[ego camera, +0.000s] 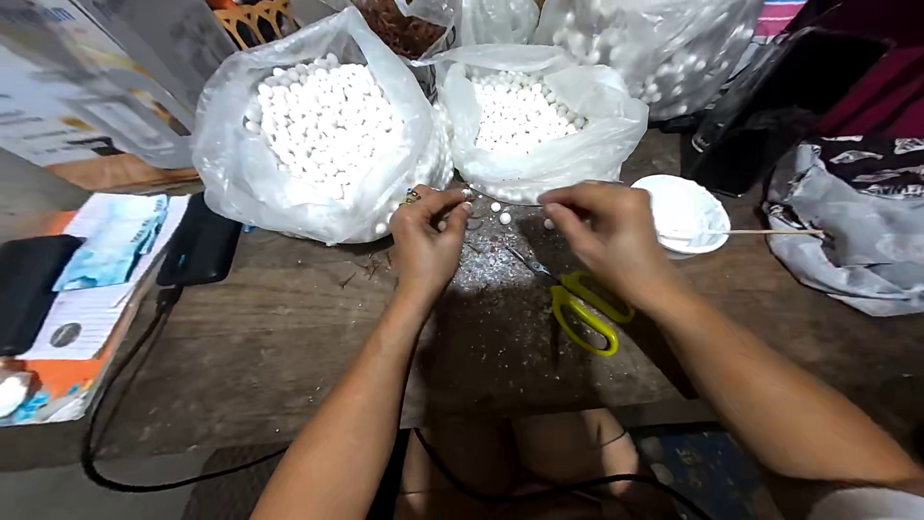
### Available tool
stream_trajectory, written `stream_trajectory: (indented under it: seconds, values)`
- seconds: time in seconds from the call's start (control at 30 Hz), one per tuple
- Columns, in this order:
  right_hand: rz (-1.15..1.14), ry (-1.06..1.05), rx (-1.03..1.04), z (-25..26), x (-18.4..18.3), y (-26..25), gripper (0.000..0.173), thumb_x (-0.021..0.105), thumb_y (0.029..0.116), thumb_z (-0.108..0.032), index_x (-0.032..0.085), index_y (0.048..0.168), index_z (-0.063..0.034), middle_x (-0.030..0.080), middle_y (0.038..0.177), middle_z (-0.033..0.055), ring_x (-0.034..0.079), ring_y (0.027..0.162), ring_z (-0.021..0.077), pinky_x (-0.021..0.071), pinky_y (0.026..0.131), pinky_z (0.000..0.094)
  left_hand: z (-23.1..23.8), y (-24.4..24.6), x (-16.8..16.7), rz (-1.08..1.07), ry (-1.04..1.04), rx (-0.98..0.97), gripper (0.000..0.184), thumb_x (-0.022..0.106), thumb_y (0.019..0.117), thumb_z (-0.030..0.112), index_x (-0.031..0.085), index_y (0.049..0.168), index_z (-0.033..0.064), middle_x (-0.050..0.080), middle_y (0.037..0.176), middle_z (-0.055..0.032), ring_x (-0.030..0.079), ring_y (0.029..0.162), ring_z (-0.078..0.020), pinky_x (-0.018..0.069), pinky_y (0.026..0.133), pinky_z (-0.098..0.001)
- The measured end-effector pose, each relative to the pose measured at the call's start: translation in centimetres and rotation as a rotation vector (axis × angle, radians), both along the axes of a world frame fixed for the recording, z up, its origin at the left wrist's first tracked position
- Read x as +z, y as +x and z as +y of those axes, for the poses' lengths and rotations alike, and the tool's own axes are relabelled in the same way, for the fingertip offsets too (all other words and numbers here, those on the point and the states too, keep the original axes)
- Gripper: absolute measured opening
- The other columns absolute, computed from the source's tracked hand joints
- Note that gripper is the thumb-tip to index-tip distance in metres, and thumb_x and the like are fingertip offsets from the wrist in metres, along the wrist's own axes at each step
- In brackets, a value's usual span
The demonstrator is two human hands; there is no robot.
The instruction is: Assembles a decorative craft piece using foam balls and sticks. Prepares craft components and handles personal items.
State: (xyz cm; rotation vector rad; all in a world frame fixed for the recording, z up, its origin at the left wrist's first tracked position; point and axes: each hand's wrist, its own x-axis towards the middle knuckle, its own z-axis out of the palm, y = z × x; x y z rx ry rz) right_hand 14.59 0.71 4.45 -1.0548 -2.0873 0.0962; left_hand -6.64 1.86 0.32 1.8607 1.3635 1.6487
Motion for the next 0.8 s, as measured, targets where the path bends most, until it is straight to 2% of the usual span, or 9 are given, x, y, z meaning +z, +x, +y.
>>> stream_trajectory:
  seconds: [0.07,0.17,0.33,0.43,0.6,0.67,0.7,0.77,0.8]
  values:
    - [-0.114,-0.192,-0.024,2.9,-0.3,-2.0,0.02,0.057,0.0995,-0.003,0.075,0.104,0.0058,0.073,0.094,0.0232,0.072,0.088,0.0383,0.0537,0.084,0.0548,-0.1,0.1,0.0,0.008,-0.047,0.0,0.012,0.066,0.0927,0.001,0.074,0.097,-0.0055,0.064,0.085,-0.0085,0.056,0.073,-0.0005,0.0465,0.069,-0.0137]
    - [-0.241,-0.396,-0.088,6.3,-0.8,-3.9,0.019,0.057,0.0994,-0.002,0.074,0.101,0.0071,0.071,0.098,0.026,0.068,0.099,0.0438,0.0499,0.089,0.059,-0.3,0.1,0.0,-0.006,-0.069,0.007,0.011,0.065,0.0928,0.0,0.074,0.094,-0.0048,0.063,0.085,-0.0081,0.055,0.075,-0.0012,0.0451,0.07,-0.0141]
    - [-0.249,-0.524,-0.126,7.5,-0.7,-4.9,0.017,0.062,0.0989,-0.007,0.075,0.099,0.0044,0.071,0.098,0.0239,0.068,0.099,0.0405,0.0503,0.086,0.0586,-0.6,0.3,-0.3,0.021,-0.086,0.014,0.009,0.066,0.0946,0.001,0.074,0.093,-0.0028,0.064,0.09,-0.0103,0.057,0.078,-0.0063,0.0467,0.07,-0.017]
    - [-0.231,-0.547,-0.107,7.5,-1.0,-5.1,0.016,0.063,0.0989,-0.008,0.076,0.098,0.0022,0.072,0.096,0.0212,0.068,0.095,0.0371,0.0509,0.084,0.0568,-0.3,0.8,0.0,-0.021,-0.091,0.036,0.01,0.065,0.0916,-0.002,0.074,0.091,-0.0049,0.067,0.093,-0.0122,0.059,0.088,-0.0055,0.0459,0.077,-0.0163]
    - [-0.212,-0.54,-0.053,7.6,-1.5,-5.1,0.016,0.063,0.099,-0.008,0.074,0.093,0.0023,0.07,0.09,0.0195,0.067,0.09,0.0345,0.0501,0.081,0.0552,-0.7,0.6,-0.3,0.051,-0.05,0.035,0.009,0.066,0.0927,0.0,0.074,0.091,-0.0029,0.066,0.096,-0.0128,0.06,0.09,-0.0093,0.0476,0.077,-0.0191]
    - [-0.122,-0.53,-0.013,7.6,-1.7,-4.5,0.013,0.065,0.0977,-0.008,0.073,0.095,0.0024,0.069,0.088,0.0167,0.066,0.084,0.0282,0.0508,0.08,0.0495,-0.7,0.5,-0.5,0.092,-0.009,0.028,0.009,0.066,0.0926,0.0,0.075,0.091,-0.0024,0.066,0.095,-0.013,0.061,0.089,-0.0121,0.0482,0.078,-0.0212]
    - [-0.018,-0.531,0.019,7.6,-1.8,-4.2,0.011,0.067,0.096,-0.007,0.073,0.097,0.0026,0.069,0.087,0.0139,0.064,0.079,0.0223,0.0519,0.078,0.0434,-0.7,0.5,-0.5,0.1,0.001,0.024,0.01,0.065,0.0927,0.0,0.075,0.091,-0.0024,0.065,0.093,-0.0124,0.06,0.088,-0.0117,0.0477,0.077,-0.0206]
    - [0.308,-0.603,0.105,7.5,-1.8,-3.7,0.011,0.068,0.093,-0.002,0.072,0.103,0.002,0.068,0.084,0.0041,0.062,0.07,0.0062,0.0545,0.069,0.0254,-0.8,0.6,-0.5,0.105,0.018,0.025,0.011,0.065,0.0928,0.0,0.075,0.09,-0.0024,0.065,0.089,-0.0114,0.059,0.084,-0.0105,0.0466,0.075,-0.0197]
    - [0.491,-0.678,0.162,7.2,-1.5,-3.6,0.012,0.066,0.0931,0.003,0.07,0.104,0.0018,0.068,0.083,0.0004,0.064,0.068,0.0031,0.0578,0.068,0.0213,-0.7,0.7,-0.5,0.104,0.03,0.027,0.011,0.065,0.0925,0.0,0.075,0.09,-0.0024,0.064,0.087,-0.0111,0.058,0.083,-0.0103,0.0459,0.074,-0.0197]
